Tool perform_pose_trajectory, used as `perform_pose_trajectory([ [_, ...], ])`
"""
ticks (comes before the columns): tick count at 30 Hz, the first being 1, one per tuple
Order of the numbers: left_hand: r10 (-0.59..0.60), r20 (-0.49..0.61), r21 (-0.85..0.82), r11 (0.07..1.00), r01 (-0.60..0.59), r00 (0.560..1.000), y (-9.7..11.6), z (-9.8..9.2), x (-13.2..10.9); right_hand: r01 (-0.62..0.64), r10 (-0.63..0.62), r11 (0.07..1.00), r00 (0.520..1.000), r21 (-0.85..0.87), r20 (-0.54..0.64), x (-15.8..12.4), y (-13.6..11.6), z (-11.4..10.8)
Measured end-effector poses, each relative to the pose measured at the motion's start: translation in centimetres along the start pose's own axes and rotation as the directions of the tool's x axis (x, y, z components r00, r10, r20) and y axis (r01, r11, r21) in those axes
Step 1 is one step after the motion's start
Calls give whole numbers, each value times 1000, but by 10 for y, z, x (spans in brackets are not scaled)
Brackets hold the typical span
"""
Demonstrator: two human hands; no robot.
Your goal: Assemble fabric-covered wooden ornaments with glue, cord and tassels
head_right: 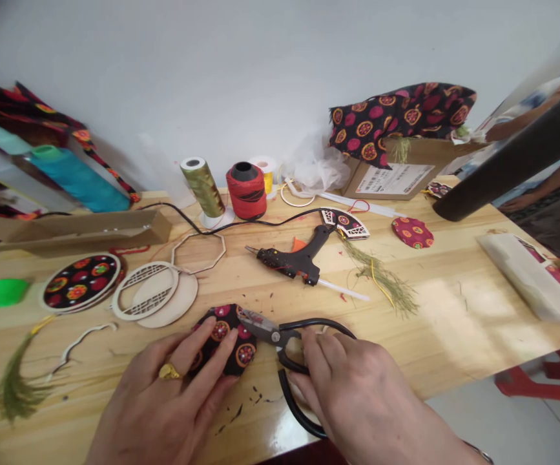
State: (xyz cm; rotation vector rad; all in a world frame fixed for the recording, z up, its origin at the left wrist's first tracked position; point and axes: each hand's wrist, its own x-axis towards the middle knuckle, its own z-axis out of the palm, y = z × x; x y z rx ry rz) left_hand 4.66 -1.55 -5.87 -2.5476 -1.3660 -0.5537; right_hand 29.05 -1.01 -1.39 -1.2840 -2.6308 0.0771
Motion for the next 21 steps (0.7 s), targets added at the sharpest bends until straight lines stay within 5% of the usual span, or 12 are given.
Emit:
perform_pose_trajectory([
  [21, 34, 25, 53, 998, -35, 999, -1, 2, -4, 163, -140, 939, 986, -302, 95, -11, 2, 5],
])
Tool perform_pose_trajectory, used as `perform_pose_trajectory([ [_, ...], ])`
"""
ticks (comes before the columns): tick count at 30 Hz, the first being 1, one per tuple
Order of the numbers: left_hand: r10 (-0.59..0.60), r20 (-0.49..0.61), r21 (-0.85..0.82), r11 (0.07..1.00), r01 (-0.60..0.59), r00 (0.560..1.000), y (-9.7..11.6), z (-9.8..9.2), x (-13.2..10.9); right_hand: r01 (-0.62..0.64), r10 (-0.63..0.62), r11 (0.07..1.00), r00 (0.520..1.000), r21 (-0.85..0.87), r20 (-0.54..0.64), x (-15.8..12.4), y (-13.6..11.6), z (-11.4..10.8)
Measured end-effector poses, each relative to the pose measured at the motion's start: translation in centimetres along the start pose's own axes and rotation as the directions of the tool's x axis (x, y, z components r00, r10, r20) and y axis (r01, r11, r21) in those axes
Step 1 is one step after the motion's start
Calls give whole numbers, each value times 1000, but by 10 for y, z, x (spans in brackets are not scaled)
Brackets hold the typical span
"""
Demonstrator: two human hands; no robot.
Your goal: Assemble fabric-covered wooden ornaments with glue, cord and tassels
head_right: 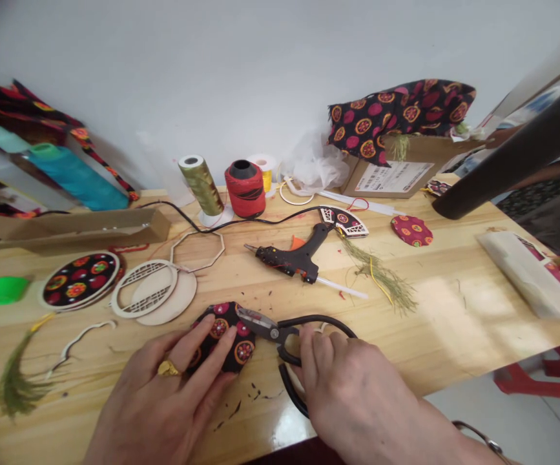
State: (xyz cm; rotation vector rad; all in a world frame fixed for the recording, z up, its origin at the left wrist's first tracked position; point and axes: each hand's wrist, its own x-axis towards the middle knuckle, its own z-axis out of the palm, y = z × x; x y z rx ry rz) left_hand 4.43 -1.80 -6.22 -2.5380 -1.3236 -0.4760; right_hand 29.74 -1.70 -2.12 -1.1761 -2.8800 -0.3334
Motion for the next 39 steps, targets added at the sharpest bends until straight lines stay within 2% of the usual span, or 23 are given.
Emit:
perform_pose_trajectory([
  [3, -6, -11, 11, 1000, 6, 1000, -1, -1, -1, 11, -12, 999, 1000, -52, -17, 1, -1, 0],
  [10, 17, 43, 25, 1000, -18, 999, -3, 3, -4, 67, -74, 970, 997, -236, -20, 8, -5, -3],
  [16, -6, 52, 14, 1000, 5, 999, -3, 3, -4, 65, -70, 963, 998, -263, -9, 7, -7, -2],
  [20, -16, 69, -7, 1000, 16, 998, -2, 2, -4, 7, -10, 996, 999, -86, -38, 8, -4, -1],
  [23, -40, 22, -19, 999, 41, 999, -1, 2, -3, -166, 187, 970, 977, 180, -105, 6, 4, -6],
  [25, -47, 5, -25, 999, 47, 999, 0, 1, -3, -309, 382, 853, 919, 421, -98, 2, 11, -12],
  [27, -21, 11, -12, 1000, 21, 1000, 0, 2, -3, -407, 522, 617, 852, 673, 37, -3, 15, -19],
  [30, 0, 29, 7, 1000, 0, 1000, -1, 2, -3, -448, 510, 211, 809, 869, 293, -9, 15, -26],
  [32, -19, 38, -9, 1000, 19, 999, -1, 2, -3, -421, 471, 55, 811, 906, 348, -11, 10, -27],
  [33, -21, 37, -19, 1000, 22, 999, -1, 2, -2, -391, 459, 17, 821, 920, 340, -12, 7, -27],
  [35, -33, 28, -33, 999, 34, 999, 0, 0, -1, -334, 428, 3, 852, 942, 301, -15, 1, -25],
  [37, -45, 16, -40, 998, 45, 999, 0, -1, 0, -325, 370, 41, 883, 945, 288, -21, -3, -19],
  [39, -39, 16, -37, 999, 39, 999, 0, -2, 0, -369, 336, 119, 889, 922, 312, -28, -5, -13],
])
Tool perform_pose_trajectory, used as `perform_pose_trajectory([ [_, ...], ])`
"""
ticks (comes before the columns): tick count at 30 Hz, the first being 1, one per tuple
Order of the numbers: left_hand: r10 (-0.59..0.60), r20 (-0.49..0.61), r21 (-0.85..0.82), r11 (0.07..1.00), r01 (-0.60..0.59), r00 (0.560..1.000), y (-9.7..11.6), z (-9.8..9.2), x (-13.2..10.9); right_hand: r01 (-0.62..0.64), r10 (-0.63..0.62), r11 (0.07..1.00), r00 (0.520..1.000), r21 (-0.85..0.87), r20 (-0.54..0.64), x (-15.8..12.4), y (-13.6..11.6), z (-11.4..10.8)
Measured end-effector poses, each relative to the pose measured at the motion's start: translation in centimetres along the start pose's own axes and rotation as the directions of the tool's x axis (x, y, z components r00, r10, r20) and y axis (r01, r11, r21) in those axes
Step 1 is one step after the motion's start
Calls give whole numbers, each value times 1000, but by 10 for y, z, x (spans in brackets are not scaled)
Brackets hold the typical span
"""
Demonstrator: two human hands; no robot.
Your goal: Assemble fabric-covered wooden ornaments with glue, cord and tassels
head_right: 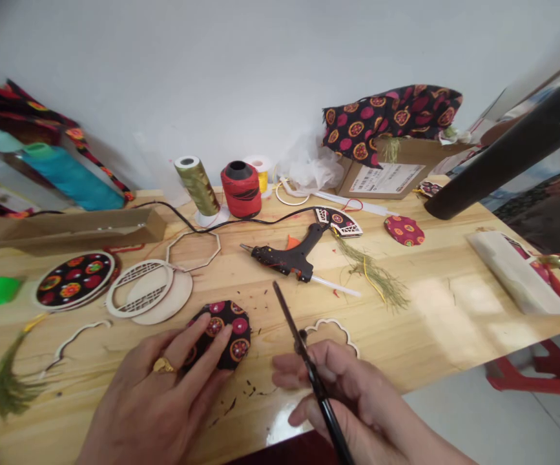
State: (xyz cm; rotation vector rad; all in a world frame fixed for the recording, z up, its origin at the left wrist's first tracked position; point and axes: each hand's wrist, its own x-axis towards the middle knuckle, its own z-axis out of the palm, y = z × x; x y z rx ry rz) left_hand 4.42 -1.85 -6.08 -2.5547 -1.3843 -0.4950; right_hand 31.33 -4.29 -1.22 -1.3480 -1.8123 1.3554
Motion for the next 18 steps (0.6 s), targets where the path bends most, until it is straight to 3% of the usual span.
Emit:
perform_pose_trajectory([
  [3, 28, 32, 30, 999, -28, 999, -2, 2, -2, -15, -7, 980, 994, -201, -106, -3, 12, -11],
  [8, 27, 35, 28, 999, -28, 999, -4, 5, -5, -28, -151, 842, 947, -539, -284, 5, 24, -60],
  [11, 39, -1, 39, 998, -39, 999, -3, 5, -4, -194, -184, 707, 878, -680, -442, 7, 23, -73],
  [13, 47, -17, 42, 998, -46, 999, -3, 4, -3, -184, -236, 678, 863, -712, -447, 10, 16, -63],
  [16, 44, -12, 51, 998, -43, 999, -3, 2, -3, 57, -331, 707, 907, -705, -259, 17, 0, -28],
  [18, 54, 7, 48, 997, -54, 999, -3, 2, -2, 134, -347, 715, 920, -687, -181, 24, -9, -5],
])
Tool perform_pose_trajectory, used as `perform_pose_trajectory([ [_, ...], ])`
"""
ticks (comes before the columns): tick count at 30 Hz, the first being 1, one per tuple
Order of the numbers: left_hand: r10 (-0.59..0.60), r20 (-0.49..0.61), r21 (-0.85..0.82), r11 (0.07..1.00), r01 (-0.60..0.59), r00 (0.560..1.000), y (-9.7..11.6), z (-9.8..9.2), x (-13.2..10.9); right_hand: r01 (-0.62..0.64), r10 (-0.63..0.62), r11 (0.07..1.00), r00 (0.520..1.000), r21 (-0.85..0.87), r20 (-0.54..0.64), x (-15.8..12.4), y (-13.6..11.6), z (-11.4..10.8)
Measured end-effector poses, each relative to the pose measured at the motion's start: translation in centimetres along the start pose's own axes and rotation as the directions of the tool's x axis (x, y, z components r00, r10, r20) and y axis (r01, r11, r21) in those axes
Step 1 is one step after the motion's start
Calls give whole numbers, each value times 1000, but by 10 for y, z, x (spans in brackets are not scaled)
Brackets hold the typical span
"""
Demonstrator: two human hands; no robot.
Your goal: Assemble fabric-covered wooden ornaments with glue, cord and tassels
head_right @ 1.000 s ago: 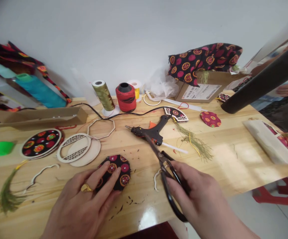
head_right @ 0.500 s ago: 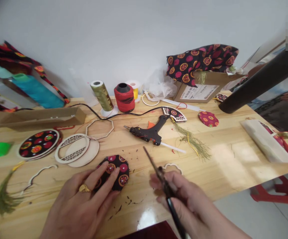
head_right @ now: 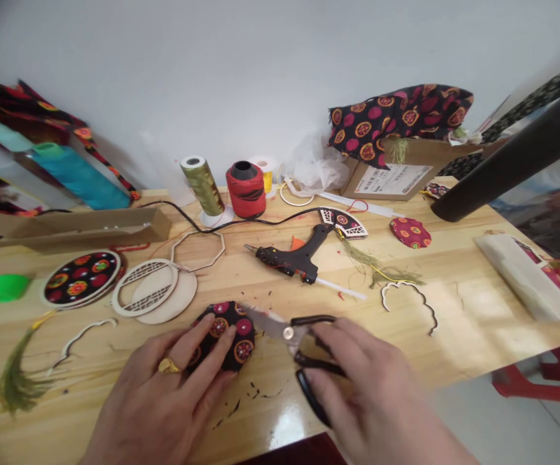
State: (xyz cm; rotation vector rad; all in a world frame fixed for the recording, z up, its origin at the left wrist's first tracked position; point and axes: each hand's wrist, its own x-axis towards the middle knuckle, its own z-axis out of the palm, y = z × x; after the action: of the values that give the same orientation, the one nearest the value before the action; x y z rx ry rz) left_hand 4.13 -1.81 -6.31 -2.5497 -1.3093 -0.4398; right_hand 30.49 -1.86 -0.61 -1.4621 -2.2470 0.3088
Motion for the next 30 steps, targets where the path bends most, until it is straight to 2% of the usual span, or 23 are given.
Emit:
perform_pose_trajectory([
  [3, -48, -37, -43, 998, 46, 998, 3, -1, 2, 14, -15, 1000, 999, 17, 48, 7, -17, 14],
  [5, -105, -80, -82, 992, 99, 991, 6, -1, 4, -5, 6, 1000, 996, -19, 84, 10, -18, 18],
  [8, -142, -91, -103, 986, 132, 986, 8, -1, 6, 7, -1, 995, 998, -103, 57, 12, -15, 18],
  [18, -64, -47, -88, 994, 60, 997, 5, -1, 6, 104, -99, 988, 994, -112, 53, 8, -3, 23],
  [22, -88, -45, -90, 992, 84, 995, 4, 0, 4, 123, -118, 985, 992, -122, 44, 8, -3, 23],
  [25, -50, 0, -64, 997, 50, 999, 3, 1, 0, 131, -124, 983, 991, -129, 57, 7, -2, 22],
  [30, -30, 7, -36, 999, 31, 1000, 1, 2, -2, 142, -132, 976, 989, -163, 71, 8, -3, 21],
])
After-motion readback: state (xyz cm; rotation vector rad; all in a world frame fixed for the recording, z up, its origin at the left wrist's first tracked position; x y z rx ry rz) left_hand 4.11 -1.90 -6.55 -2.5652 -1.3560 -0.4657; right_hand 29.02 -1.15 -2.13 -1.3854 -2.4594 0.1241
